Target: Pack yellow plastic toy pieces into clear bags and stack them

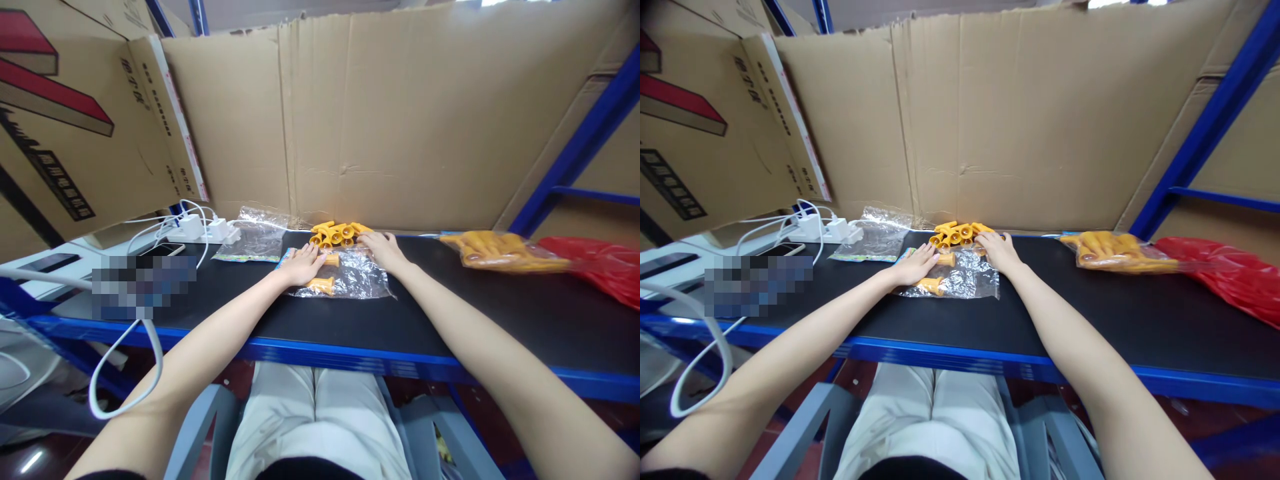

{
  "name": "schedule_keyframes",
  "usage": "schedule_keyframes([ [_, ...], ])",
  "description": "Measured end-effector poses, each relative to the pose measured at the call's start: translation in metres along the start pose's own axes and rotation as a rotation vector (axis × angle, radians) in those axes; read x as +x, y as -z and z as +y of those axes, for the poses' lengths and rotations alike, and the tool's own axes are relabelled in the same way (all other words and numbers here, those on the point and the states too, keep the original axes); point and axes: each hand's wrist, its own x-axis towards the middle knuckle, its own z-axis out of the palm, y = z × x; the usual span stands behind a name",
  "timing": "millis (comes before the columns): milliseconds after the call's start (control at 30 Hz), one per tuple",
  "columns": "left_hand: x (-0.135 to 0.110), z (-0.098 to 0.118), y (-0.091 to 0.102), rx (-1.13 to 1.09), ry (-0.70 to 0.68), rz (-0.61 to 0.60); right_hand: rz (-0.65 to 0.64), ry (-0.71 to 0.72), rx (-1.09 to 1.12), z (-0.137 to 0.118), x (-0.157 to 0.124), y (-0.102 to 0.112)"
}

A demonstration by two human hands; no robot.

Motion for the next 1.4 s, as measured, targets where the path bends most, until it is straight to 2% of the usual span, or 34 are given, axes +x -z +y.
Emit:
schedule_keyframes([
  [200,-0.002,0.002,0.001,-0.011,0.012,-0.003,0.077,0.016,-0.028,-0.003,-0.002,0.004],
  [367,-0.002,0.001,0.001,-0.017,0.014,-0.007,0.285,-0.117,0.085,0.005,0.000,0.005],
  [500,0.000,-0.001,-0.001,-0.011,0.010,0.004,0.500,-0.253,0.215,0.007,0.004,0.025],
  [567,0.001,-0.002,-0.002,-0.009,0.009,0.005,0.535,-0.260,0.290,0.006,0.003,0.042],
  [633,0.001,-0.003,-0.002,-0.009,0.010,0.007,0.455,-0.237,0.359,0.006,-0.001,0.060],
  [667,0.001,-0.003,-0.003,-0.009,0.012,0.007,0.357,-0.225,0.388,0.006,-0.004,0.070],
  [767,0.002,-0.004,-0.003,-0.005,0.011,0.006,-0.044,-0.197,0.462,0.010,-0.013,0.091],
  [867,0.002,-0.004,-0.003,-0.001,0.008,0.007,-0.341,-0.164,0.502,0.015,-0.020,0.099],
  [967,0.002,-0.004,-0.003,-0.002,0.010,0.010,-0.507,-0.112,0.535,0.011,-0.021,0.098],
  [1067,0.003,-0.004,-0.004,0.002,0.011,0.008,-0.516,-0.038,0.552,-0.002,-0.019,0.093],
  [1233,0.002,-0.004,-0.003,0.004,-0.001,-0.001,-0.415,-0.011,0.553,-0.027,-0.014,0.082],
  [1400,-0.001,-0.005,-0.002,0.014,-0.033,-0.001,-0.258,-0.006,0.393,-0.039,-0.011,0.064],
])
